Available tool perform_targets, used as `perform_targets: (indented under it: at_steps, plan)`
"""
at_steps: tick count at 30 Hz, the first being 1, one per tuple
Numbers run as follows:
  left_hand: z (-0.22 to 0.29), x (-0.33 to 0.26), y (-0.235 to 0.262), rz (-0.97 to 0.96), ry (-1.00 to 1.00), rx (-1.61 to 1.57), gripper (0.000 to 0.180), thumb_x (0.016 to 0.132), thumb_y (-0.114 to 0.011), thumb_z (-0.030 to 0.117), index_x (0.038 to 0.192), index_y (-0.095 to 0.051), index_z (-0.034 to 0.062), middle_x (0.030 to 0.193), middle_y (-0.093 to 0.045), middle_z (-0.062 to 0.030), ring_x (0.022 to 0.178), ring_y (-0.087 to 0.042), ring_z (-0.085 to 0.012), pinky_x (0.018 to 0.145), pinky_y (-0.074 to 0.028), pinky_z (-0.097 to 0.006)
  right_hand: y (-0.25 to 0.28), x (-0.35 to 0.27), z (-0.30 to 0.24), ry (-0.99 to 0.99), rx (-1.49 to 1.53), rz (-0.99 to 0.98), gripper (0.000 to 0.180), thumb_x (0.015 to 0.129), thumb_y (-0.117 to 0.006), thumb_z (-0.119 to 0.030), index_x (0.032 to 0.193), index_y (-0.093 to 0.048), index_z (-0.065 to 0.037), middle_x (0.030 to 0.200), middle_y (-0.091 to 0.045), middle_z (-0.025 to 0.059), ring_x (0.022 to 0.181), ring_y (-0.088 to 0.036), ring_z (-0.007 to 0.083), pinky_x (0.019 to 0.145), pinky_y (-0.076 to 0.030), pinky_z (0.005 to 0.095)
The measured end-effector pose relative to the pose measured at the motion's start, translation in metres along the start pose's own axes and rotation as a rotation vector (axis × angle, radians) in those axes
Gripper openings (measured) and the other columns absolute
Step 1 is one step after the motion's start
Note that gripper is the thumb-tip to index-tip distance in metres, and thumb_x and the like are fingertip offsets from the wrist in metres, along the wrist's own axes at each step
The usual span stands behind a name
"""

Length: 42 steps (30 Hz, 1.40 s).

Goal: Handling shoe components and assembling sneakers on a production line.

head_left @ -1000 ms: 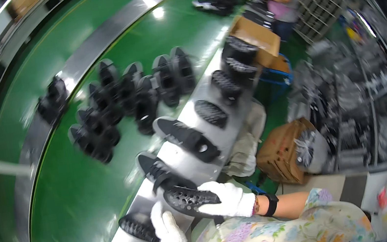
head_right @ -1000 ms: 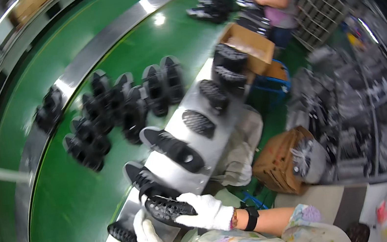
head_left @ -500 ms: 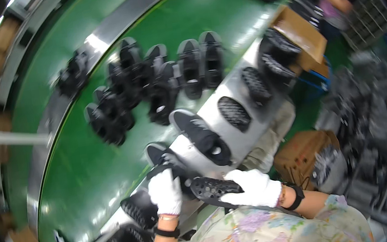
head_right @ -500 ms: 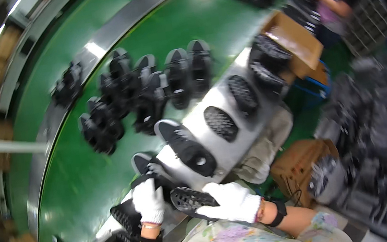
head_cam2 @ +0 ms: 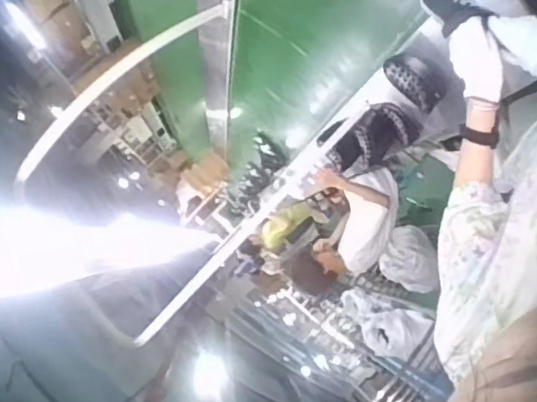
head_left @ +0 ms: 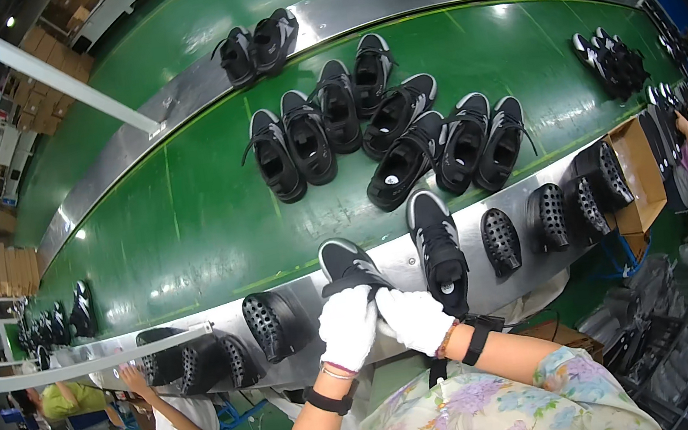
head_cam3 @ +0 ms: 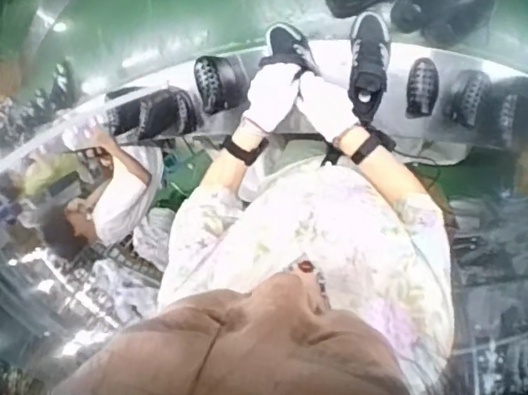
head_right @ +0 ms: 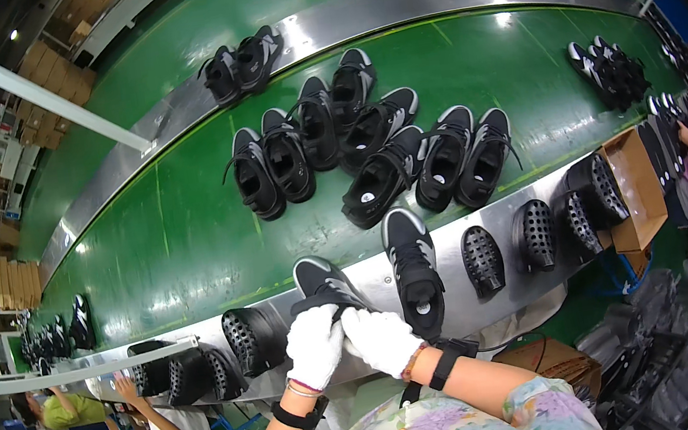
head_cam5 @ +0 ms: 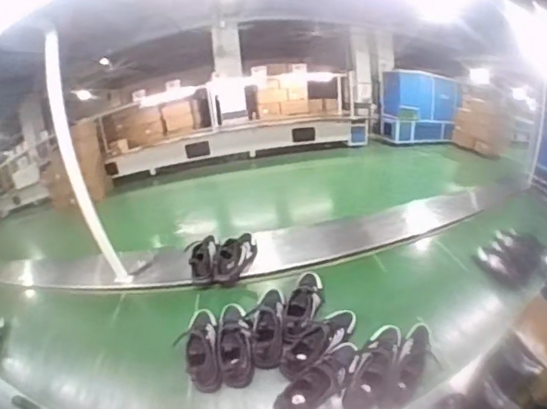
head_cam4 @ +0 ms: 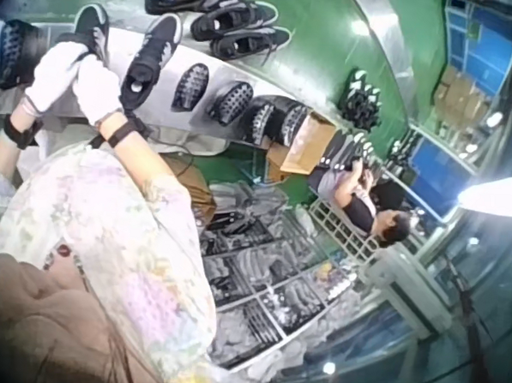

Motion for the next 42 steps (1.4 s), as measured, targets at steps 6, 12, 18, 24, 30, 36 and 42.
perform_targets:
  at_steps: [6, 12, 18, 24, 30, 36, 42]
  plan:
    - [-0.024, -0.013, 0.017, 0.104, 0.003, -0.11, 0.025, 0.079, -0.07, 0.011, 0.104, -0.067, 0.0098, 0.091, -0.065, -0.0117, 0.086, -0.063, -0.0326, 0.076, -0.051, -0.043, 0.029, 0.005, -0.014, -0.175, 0.037, -0.223, 0.067, 0.086, -0.065, -0.057, 0.118, -0.048, 0.0, 0.096, -0.064, 0.0192, 0.084, -0.068, 0.0371, 0.07, -0.055, 0.0462]
    - [-0.008, -0.01, 0.008, -0.135, -0.143, -0.078, 0.012, 0.082, -0.063, 0.016, 0.093, -0.065, 0.0115, 0.075, -0.06, -0.0107, 0.074, -0.061, -0.0318, 0.065, -0.05, -0.045, -0.024, 0.009, -0.002, -0.511, 0.139, -0.164, 0.045, 0.085, -0.069, -0.033, 0.113, -0.049, -0.002, 0.103, -0.064, 0.0251, 0.09, -0.066, 0.0447, 0.077, -0.054, 0.0515]
    - [-0.022, -0.032, -0.006, 0.125, -0.232, -0.047, 0.029, 0.077, -0.071, 0.015, 0.106, -0.07, 0.0122, 0.08, -0.059, -0.0075, 0.074, -0.059, -0.0293, 0.066, -0.049, -0.042, -0.036, 0.018, 0.002, -0.635, 0.123, -0.161, 0.04, 0.084, -0.068, -0.019, 0.117, -0.052, -0.003, 0.104, -0.067, 0.0236, 0.093, -0.067, 0.0433, 0.08, -0.055, 0.0491]
    - [-0.04, -0.038, -0.016, 0.25, -0.115, -0.054, 0.044, 0.071, -0.073, 0.012, 0.115, -0.069, 0.0115, 0.085, -0.059, -0.0083, 0.078, -0.058, -0.0305, 0.069, -0.049, -0.041, -0.011, 0.006, 0.002, -0.363, 0.505, 0.364, 0.028, 0.091, -0.068, -0.014, 0.116, -0.067, -0.002, 0.109, -0.069, 0.0159, 0.102, -0.067, 0.0296, 0.091, -0.053, 0.0368]
    - [-0.029, -0.054, -0.005, 0.114, -0.068, -0.148, 0.035, 0.086, -0.067, 0.013, 0.121, -0.066, 0.0055, 0.102, -0.065, -0.0136, 0.088, -0.062, -0.0307, 0.076, -0.052, -0.041, -0.014, 0.023, 0.006, -0.187, 0.451, 0.342, 0.022, 0.089, -0.067, -0.01, 0.11, -0.07, -0.004, 0.107, -0.069, 0.0134, 0.1, -0.066, 0.0292, 0.09, -0.052, 0.036]
    - [-0.081, -0.078, -0.034, 0.282, 0.666, -0.887, 0.037, 0.097, -0.062, 0.021, 0.128, -0.06, 0.0, 0.112, -0.067, -0.014, 0.094, -0.066, -0.0235, 0.074, -0.055, -0.034, -0.008, 0.028, -0.002, -0.079, 0.292, 0.304, 0.018, 0.088, -0.067, -0.011, 0.105, -0.072, -0.007, 0.102, -0.067, 0.0118, 0.096, -0.065, 0.0299, 0.085, -0.052, 0.0359]
    - [-0.084, -0.085, -0.08, -0.034, 0.962, -1.538, 0.023, 0.095, -0.065, 0.019, 0.108, -0.064, 0.0004, 0.084, -0.065, -0.0061, 0.064, -0.056, -0.0107, 0.053, -0.045, -0.024, -0.016, 0.026, -0.004, -0.124, 0.266, 0.281, 0.018, 0.089, -0.067, -0.013, 0.106, -0.071, -0.009, 0.102, -0.067, 0.0115, 0.097, -0.065, 0.0305, 0.085, -0.053, 0.0367]
Point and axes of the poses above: each hand's wrist, its own x-axis towards the middle knuckle, its own y-axis out of the back of the hand, z = x × y, the point moved 4 cm from there along x, towards the middle knuckle
